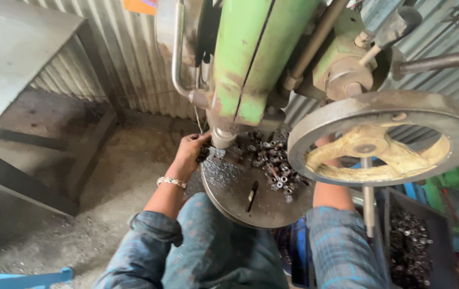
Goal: The person sits at a drill press and repeatedly picks small metal fittings from the machine table, holds each under the spinning drill bit to drill it, then drops the finished piece into a bin beside the machine. A second person occasionally reaches into the bins of parts at the side.
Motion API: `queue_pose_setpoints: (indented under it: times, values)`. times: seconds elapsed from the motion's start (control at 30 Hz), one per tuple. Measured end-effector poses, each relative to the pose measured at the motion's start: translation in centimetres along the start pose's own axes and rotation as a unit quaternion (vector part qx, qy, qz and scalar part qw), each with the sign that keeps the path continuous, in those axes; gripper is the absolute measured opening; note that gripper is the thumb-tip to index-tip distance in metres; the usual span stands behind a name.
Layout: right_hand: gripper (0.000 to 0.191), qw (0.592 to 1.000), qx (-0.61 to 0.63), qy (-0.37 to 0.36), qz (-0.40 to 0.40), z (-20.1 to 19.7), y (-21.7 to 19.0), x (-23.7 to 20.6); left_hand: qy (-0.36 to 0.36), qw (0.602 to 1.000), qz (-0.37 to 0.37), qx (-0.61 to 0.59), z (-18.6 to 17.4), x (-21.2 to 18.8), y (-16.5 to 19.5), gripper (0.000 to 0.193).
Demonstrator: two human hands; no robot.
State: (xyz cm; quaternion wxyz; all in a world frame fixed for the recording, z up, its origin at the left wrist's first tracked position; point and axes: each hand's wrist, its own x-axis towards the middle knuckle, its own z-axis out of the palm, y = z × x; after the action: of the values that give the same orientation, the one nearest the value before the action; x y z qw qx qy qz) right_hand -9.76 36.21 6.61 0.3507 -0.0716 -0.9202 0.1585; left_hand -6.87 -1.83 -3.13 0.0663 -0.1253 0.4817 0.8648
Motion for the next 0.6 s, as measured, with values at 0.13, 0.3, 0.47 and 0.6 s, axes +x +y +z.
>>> queue_pose_setpoints:
  times: [0.13,0.3,0.47,0.6]
  values:
    - [0.052,1.0,0.022,0.005,-0.01,-0.5,-0.5,-1.7,-0.021,1.0,0.011,0.012,0.5,-0.5,0.2,0.021]
    - [0.049,0.995,0.099,-0.002,0.015,-5.9,-1.5,-11.3,0.143,0.977,0.101,-0.122,-2.2,-2.8,2.5,0.013]
    - [0.047,0.993,0.104,-0.03,0.041,-11.3,-0.6,-16.6,0.15,0.928,0.198,-0.279,-8.3,-6.4,4.2,0.02]
    - [0.047,0.996,0.075,-0.027,0.028,-11.2,-0.6,-16.2,0.071,0.92,0.07,-0.38,-8.3,-10.4,0.7,0.015]
